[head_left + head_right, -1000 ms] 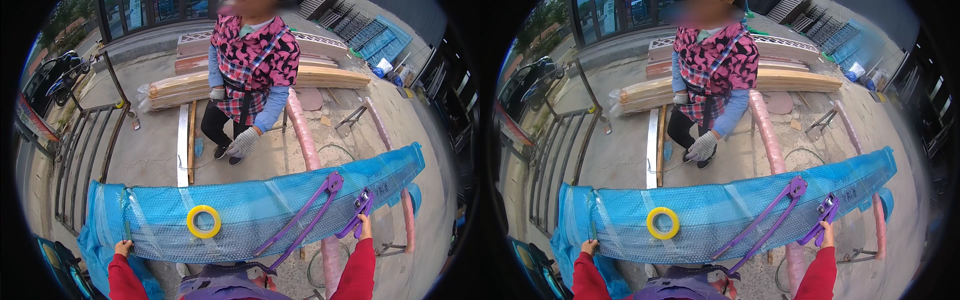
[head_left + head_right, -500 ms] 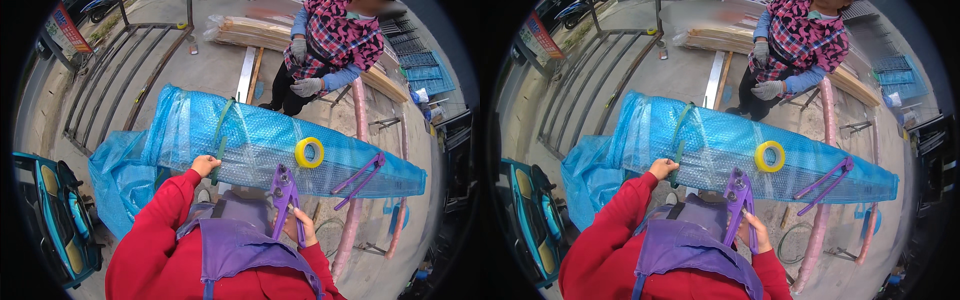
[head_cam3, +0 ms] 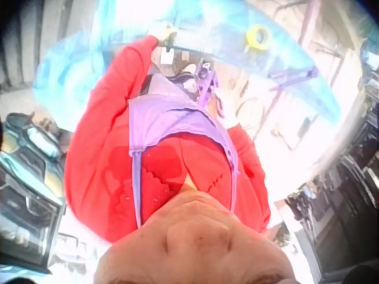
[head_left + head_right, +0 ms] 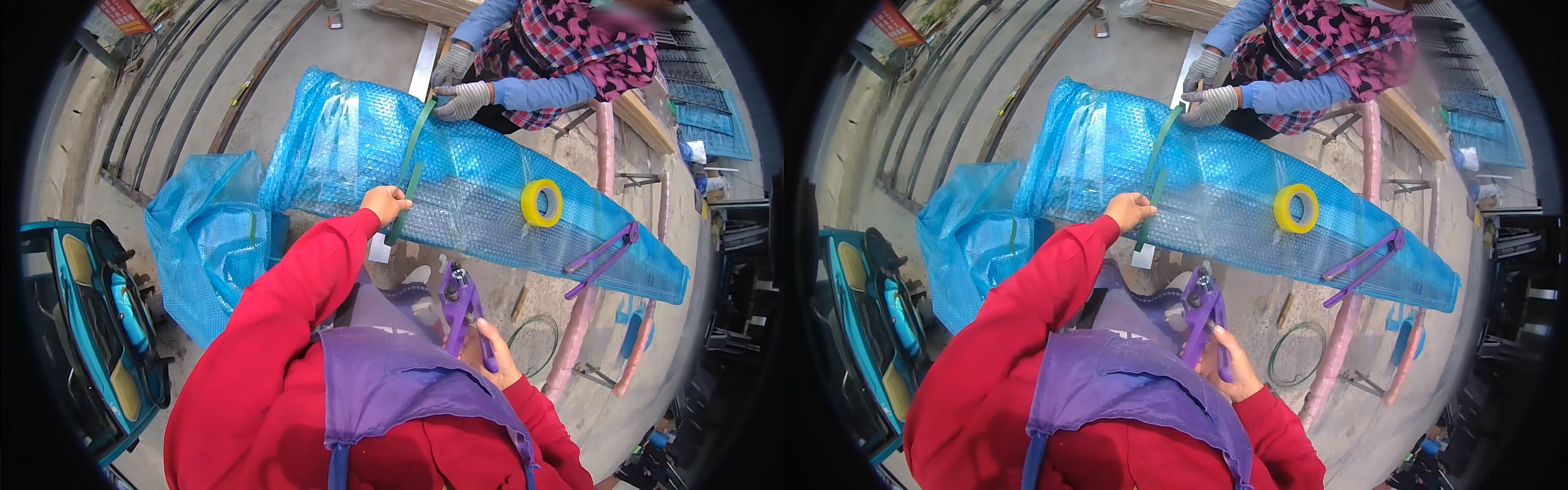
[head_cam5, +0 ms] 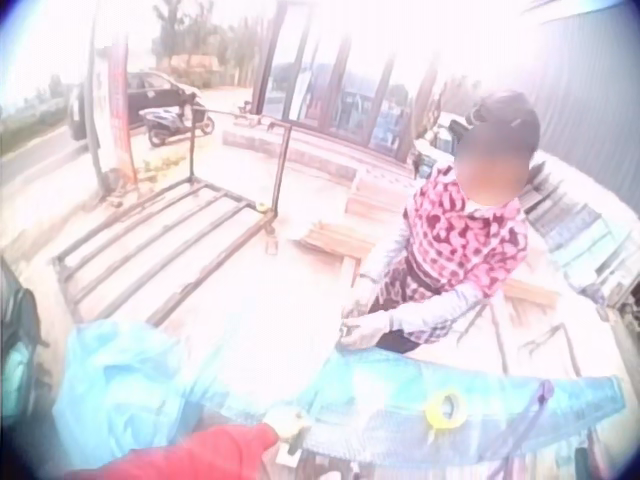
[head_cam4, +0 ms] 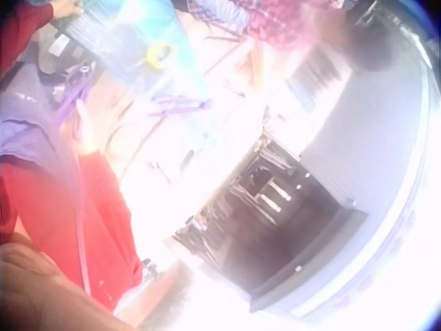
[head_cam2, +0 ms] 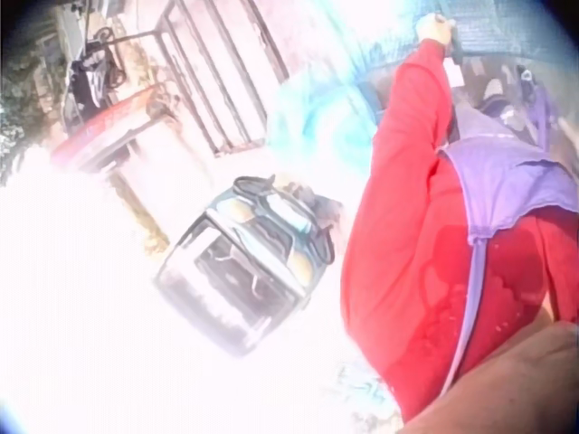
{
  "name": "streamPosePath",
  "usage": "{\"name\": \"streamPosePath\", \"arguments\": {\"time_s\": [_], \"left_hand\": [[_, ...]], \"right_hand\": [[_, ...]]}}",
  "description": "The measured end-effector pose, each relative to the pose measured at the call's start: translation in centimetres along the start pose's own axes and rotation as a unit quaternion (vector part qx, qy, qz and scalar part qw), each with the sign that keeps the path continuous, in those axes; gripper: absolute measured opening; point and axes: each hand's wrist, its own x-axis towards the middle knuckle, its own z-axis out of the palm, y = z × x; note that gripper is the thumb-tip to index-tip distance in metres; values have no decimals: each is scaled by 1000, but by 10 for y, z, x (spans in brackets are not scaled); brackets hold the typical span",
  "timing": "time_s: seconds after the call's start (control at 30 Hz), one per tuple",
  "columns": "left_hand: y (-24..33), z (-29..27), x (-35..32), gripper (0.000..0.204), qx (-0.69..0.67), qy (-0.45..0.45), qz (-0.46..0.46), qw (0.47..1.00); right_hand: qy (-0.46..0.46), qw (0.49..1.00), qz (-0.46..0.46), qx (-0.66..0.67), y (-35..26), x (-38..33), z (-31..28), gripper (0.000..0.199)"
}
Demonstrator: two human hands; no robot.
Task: The person secures a large blue-wrapped bundle on a metal rack using a purple ratchet strap and green straps. They thread the straps through the ratchet mechanism, tighten them, and use yellow tape to secure the strap ends. A second person assists by holding the bundle and adjusting straps.
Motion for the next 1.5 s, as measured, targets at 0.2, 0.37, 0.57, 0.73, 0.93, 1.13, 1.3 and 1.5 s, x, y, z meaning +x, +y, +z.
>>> {"name": "streamPosePath", "arguments": {"time_s": [0.2,0.37,0.57,0.73,0.93,1.13,1.3,1.5], "left_hand": [[5,-10,0,27,-29,-71,-3,997],[15,-16,-5,27,-30,-79,16,996],[14,-16,-12,26,-58,-74,58,994],[13,-19,-16,28,-57,-62,50,995],[17,-29,-15,24,-79,-73,29,994],[7,-34,-13,24,-126,-78,39,988],[9,-32,-10,24,-99,-55,59,992],[14,-32,-6,24,-89,-58,41,994]], "right_hand": [[116,903,-282,-304,-14,12,22,37],[86,961,-210,-160,-32,58,17,31],[90,936,-309,-144,9,116,5,21],[64,922,-327,-200,1,139,10,19],[102,903,-320,-267,5,170,4,20],[114,893,-335,-278,19,190,7,20],[119,882,-345,-299,20,196,2,18],[144,875,-376,-270,29,211,-2,23]]}}
